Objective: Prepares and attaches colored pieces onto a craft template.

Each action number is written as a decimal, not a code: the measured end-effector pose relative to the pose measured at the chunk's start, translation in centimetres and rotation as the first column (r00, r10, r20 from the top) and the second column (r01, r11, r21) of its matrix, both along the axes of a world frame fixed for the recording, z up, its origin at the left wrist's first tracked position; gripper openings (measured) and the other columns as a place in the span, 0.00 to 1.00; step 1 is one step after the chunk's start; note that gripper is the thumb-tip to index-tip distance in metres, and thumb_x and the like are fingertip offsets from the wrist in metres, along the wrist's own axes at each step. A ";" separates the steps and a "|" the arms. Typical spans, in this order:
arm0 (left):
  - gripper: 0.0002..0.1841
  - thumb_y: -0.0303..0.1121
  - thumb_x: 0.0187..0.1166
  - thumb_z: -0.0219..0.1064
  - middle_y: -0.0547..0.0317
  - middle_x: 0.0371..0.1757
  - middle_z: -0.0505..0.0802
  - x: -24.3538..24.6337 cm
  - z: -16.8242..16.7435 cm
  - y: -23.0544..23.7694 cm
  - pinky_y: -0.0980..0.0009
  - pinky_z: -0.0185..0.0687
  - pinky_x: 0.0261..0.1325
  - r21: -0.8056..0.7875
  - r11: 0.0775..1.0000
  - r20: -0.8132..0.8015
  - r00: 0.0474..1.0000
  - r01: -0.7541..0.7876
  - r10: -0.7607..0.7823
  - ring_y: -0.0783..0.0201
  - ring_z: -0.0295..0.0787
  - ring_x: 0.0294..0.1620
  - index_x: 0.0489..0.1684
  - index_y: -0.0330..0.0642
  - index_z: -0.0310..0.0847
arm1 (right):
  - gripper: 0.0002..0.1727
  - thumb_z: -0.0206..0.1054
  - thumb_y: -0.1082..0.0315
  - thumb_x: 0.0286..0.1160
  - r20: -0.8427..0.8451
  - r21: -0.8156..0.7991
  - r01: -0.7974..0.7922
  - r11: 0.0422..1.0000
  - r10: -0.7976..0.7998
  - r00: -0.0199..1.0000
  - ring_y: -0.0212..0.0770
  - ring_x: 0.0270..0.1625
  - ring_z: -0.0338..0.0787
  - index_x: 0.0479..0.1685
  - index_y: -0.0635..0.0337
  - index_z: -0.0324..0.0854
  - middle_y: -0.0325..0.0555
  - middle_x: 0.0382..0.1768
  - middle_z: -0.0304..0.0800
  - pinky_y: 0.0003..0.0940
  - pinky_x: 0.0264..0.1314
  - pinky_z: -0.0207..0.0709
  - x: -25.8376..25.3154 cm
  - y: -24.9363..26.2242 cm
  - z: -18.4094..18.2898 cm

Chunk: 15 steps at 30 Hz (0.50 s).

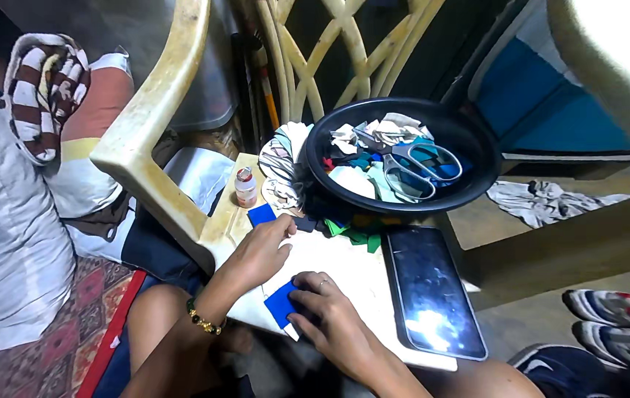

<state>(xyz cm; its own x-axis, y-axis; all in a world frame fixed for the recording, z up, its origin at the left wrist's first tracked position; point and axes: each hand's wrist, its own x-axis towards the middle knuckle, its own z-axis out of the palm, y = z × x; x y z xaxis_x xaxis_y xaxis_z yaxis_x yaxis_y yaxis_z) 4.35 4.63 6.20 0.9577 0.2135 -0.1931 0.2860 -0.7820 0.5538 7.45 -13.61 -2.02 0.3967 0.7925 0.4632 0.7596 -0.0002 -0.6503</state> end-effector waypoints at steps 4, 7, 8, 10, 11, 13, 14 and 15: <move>0.09 0.27 0.84 0.62 0.50 0.42 0.90 -2.1 -1.1 -0.1 0.66 0.82 0.49 -0.051 0.984 0.115 0.978 -0.170 0.174 0.63 0.86 0.40 0.53 0.32 0.84 | 0.11 0.76 0.71 0.60 -0.075 0.019 -0.019 1.000 0.020 0.997 0.50 0.52 0.90 0.40 0.67 0.93 0.58 0.52 0.91 0.33 0.57 0.84 0.1 -0.2 0.4; 0.06 0.25 0.81 0.67 0.54 0.37 0.90 -3.4 -2.0 -0.8 0.73 0.81 0.43 -0.153 0.929 0.189 0.913 -0.337 0.362 0.70 0.85 0.35 0.46 0.32 0.85 | 0.10 0.73 0.71 0.67 -0.233 0.138 0.012 0.990 0.021 0.972 0.36 0.47 0.91 0.43 0.68 0.92 0.56 0.50 0.92 0.23 0.49 0.85 1.4 -1.0 1.2; 0.05 0.25 0.80 0.68 0.55 0.35 0.90 -3.8 -2.3 -1.0 0.75 0.80 0.41 -0.187 0.903 0.211 0.881 -0.388 0.423 0.72 0.84 0.33 0.44 0.32 0.85 | 0.10 0.72 0.71 0.69 -0.268 0.194 0.057 0.979 -0.003 0.963 0.30 0.45 0.89 0.43 0.69 0.92 0.53 0.49 0.92 0.21 0.48 0.83 2.0 -1.4 1.4; 0.03 0.24 0.77 0.70 0.58 0.32 0.90 -4.6 -2.9 -1.5 0.78 0.79 0.38 -0.253 0.847 0.247 0.816 -0.467 0.523 0.76 0.83 0.30 0.42 0.34 0.85 | 0.10 0.70 0.70 0.71 -0.323 0.268 0.173 0.948 -0.081 0.943 0.24 0.44 0.88 0.43 0.68 0.91 0.46 0.47 0.92 0.19 0.49 0.83 3.3 -2.2 1.8; 0.03 0.23 0.77 0.70 0.59 0.32 0.90 -4.9 -3.0 -1.9 0.79 0.79 0.37 -0.286 0.820 0.252 0.786 -0.497 0.564 0.77 0.83 0.30 0.42 0.34 0.85 | 0.10 0.69 0.70 0.71 -0.349 0.281 0.229 0.932 -0.123 0.929 0.22 0.45 0.88 0.43 0.67 0.91 0.42 0.46 0.92 0.19 0.50 0.84 3.8 -2.7 2.0; 0.03 0.22 0.75 0.71 0.60 0.31 0.89 -5.2 -3.3 -2.6 0.81 0.78 0.35 -0.337 0.774 0.270 0.732 -0.537 0.625 0.78 0.82 0.28 0.41 0.33 0.85 | 0.08 0.69 0.71 0.71 -0.389 0.295 0.296 0.909 -0.169 0.906 0.21 0.44 0.88 0.42 0.66 0.91 0.38 0.45 0.92 0.18 0.50 0.84 4.4 -3.5 2.4; 0.03 0.22 0.75 0.71 0.61 0.30 0.90 -5.4 -3.5 -2.8 0.82 0.78 0.34 -0.356 0.758 0.283 0.710 -0.547 0.645 0.78 0.83 0.28 0.40 0.33 0.85 | 0.08 0.68 0.72 0.70 -0.401 0.302 0.310 0.901 -0.175 0.899 0.21 0.44 0.88 0.41 0.65 0.91 0.37 0.44 0.92 0.17 0.50 0.84 4.6 -3.7 2.5; 0.03 0.22 0.74 0.72 0.61 0.30 0.90 -5.5 -3.8 -3.1 0.82 0.78 0.34 -0.374 0.742 0.294 0.688 -0.555 0.663 0.79 0.83 0.27 0.40 0.33 0.85 | 0.08 0.68 0.72 0.70 -0.405 0.308 0.316 0.897 -0.177 0.897 0.21 0.44 0.88 0.41 0.65 0.91 0.37 0.44 0.92 0.17 0.50 0.85 4.7 -3.9 2.6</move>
<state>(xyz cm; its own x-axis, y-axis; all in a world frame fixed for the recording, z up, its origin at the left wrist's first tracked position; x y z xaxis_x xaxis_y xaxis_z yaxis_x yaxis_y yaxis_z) -1.12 1.52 2.43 0.6306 0.7754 0.0320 0.3726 -0.3387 0.8640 12.11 -17.48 0.58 0.7496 0.4537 0.4819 0.4800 0.1285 -0.8678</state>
